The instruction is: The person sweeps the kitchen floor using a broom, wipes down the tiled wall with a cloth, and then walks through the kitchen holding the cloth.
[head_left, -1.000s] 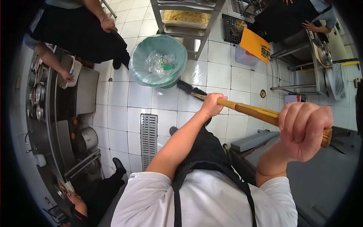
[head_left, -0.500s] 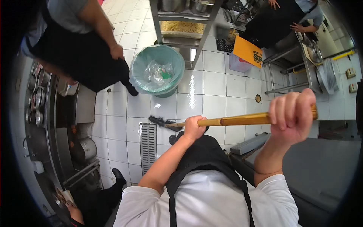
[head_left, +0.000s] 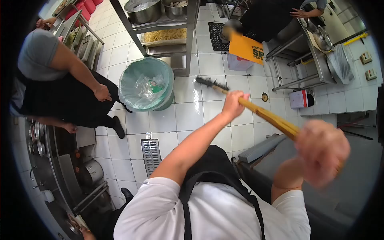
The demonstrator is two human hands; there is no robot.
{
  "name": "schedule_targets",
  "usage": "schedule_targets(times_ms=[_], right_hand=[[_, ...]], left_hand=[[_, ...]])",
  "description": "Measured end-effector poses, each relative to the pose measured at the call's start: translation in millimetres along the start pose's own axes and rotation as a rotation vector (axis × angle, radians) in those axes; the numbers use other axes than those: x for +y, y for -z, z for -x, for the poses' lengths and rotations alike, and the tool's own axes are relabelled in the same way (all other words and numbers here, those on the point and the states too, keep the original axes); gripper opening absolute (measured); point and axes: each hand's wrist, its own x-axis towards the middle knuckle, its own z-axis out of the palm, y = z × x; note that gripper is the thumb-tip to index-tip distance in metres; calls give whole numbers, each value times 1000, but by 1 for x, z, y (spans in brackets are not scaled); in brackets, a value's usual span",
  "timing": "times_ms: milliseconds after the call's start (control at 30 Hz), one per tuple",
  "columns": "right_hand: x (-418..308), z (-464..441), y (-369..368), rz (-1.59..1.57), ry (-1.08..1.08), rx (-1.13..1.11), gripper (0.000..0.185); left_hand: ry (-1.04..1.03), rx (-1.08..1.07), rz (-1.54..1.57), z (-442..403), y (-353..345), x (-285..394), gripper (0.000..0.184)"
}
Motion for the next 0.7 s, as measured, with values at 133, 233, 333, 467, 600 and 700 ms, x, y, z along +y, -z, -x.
schedule_targets(times_ms=[133,233,333,467,600,700], right_hand=[[109,14,3,211,-83,63,23],[134,3,16,180,-102,55,20],[123,-23,27,-79,-127,102,20],[108,-53,44,-203,-126,76,24],[97,-53,33,-243,-202,84,24],[89,-43,8,-278,-296,203,24]], left_hand=[[360,-229,-50,-45,-29,-99,30],[364,-341,-153,-62,-20,-111,32],[303,-283,-199,-58,-17,-89,35],[287,-201,-82,-23,-7,-66,24],[307,-144,-92,23,27,-45,20],[367,-136,-129,56,57,-30,22]])
